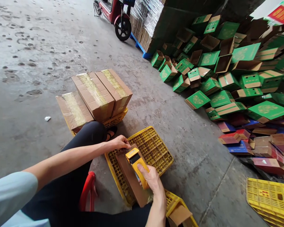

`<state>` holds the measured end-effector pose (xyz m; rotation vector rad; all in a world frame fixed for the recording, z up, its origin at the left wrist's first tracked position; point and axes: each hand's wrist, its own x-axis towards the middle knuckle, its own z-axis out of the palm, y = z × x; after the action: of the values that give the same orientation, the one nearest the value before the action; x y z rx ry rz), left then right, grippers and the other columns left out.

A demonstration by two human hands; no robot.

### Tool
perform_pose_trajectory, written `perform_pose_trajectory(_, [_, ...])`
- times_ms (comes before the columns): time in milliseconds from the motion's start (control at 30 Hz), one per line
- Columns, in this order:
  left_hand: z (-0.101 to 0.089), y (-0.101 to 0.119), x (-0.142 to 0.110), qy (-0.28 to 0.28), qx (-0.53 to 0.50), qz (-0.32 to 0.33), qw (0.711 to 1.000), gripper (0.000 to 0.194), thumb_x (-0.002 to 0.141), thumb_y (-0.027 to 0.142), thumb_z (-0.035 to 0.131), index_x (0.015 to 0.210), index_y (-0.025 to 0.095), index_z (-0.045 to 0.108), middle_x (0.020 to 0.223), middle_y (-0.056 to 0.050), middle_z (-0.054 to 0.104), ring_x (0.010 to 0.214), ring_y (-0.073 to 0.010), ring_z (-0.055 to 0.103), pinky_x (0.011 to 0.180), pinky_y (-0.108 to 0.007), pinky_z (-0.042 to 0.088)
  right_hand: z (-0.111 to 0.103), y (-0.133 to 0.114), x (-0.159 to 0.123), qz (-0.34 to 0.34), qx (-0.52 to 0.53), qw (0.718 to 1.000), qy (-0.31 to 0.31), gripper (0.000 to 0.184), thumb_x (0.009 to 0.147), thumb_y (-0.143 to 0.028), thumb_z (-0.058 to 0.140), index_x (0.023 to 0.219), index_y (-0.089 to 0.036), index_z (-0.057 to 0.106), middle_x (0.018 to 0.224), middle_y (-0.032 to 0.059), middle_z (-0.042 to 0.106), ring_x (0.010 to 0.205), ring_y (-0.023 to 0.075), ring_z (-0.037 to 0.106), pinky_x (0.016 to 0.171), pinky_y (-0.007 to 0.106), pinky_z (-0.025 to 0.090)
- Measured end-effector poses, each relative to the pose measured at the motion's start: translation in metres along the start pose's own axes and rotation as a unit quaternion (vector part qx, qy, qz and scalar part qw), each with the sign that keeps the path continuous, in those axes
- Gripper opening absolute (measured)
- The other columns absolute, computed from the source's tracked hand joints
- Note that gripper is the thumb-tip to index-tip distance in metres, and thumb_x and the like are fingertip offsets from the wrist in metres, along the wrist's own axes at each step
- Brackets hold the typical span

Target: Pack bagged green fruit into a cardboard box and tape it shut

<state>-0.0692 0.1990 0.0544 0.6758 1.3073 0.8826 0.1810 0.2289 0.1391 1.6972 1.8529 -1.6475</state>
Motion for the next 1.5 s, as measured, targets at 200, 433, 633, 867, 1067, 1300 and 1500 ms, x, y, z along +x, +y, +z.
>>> perform_pose_trajectory(200, [-0.013,-0.007,0.008,0.031,0.022,0.017,0.999,0.015,0.075,0.026,0.079,0.071,0.014,0.071,0.058,0.003,0.06,0.053,-0.0095,0.053,0.053,-0.021,0.042,-0.001,-0.002,0.001,0.003,-0.003,1.0,-0.001,0.05,0.075,-0.072,0.071,0.076,-0.022,0.062,0.053,0.0023,0.068,0.052,0.0221,0.069,0.048,0.027,0.051])
perform_pose_trajectory(433, [-0.027,-0.007,0.012,0.047,0.047,0.024,0.997,0.017,0.074,0.029,0.08,0.071,0.014,0.071,0.059,0.002,0.061,0.054,-0.0104,0.053,0.054,-0.022,0.043,-0.003,-0.001,-0.002,0.005,-0.008,1.0,0.005,0.05,0.076,-0.072,0.07,0.075,-0.023,0.061,0.054,0.003,0.069,0.048,0.0205,0.067,0.047,0.026,0.051])
perform_pose_trajectory(633, [-0.034,-0.002,0.014,0.065,0.065,0.029,0.995,0.014,0.076,0.025,0.077,0.071,0.014,0.071,0.061,0.001,0.062,0.055,-0.0106,0.054,0.054,-0.021,0.042,-0.007,0.001,-0.006,0.006,-0.017,1.0,0.001,0.051,0.077,-0.073,0.068,0.076,-0.023,0.062,0.055,0.0028,0.069,0.05,0.0206,0.067,0.049,0.027,0.05])
perform_pose_trajectory(867, [-0.05,0.005,0.012,0.111,0.094,0.038,0.989,0.012,0.079,0.025,0.075,0.076,0.014,0.071,0.063,0.001,0.061,0.057,-0.0102,0.052,0.052,-0.02,0.038,-0.016,0.012,-0.015,0.011,-0.03,0.999,0.012,0.055,0.074,-0.076,0.068,0.071,-0.022,0.061,0.053,-0.0024,0.062,0.052,0.0203,0.064,0.05,0.028,0.05])
perform_pose_trajectory(1067, [-0.045,-0.002,0.01,0.134,0.116,0.025,0.984,0.016,0.085,0.029,0.07,0.078,0.015,0.071,0.065,0.001,0.062,0.059,-0.0115,0.053,0.055,-0.021,0.039,-0.011,0.01,-0.015,0.009,-0.036,0.999,0.03,0.055,0.075,-0.076,0.066,0.07,-0.022,0.063,0.053,-0.0008,0.065,0.05,0.0201,0.064,0.05,0.028,0.05])
perform_pose_trajectory(1300, [-0.045,-0.004,0.009,0.19,0.151,0.01,0.97,0.015,0.086,0.029,0.069,0.084,0.015,0.075,0.076,-0.004,0.071,0.077,-0.0178,0.064,0.062,-0.022,0.041,-0.004,0.002,-0.014,0.005,-0.034,0.999,0.04,0.052,0.076,-0.075,0.068,0.073,-0.023,0.064,0.054,0.0005,0.068,0.052,0.0215,0.068,0.049,0.027,0.051])
perform_pose_trajectory(1500, [-0.048,-0.01,0.013,0.225,0.169,-0.004,0.96,0.012,0.087,0.027,0.069,0.087,0.016,0.075,0.087,-0.007,0.074,0.091,-0.021,0.066,0.075,-0.023,0.046,0.001,-0.004,-0.004,0.009,-0.047,0.998,0.04,0.054,0.074,-0.077,0.068,0.068,-0.023,0.061,0.053,0.0015,0.067,0.051,0.0219,0.07,0.048,0.027,0.052])
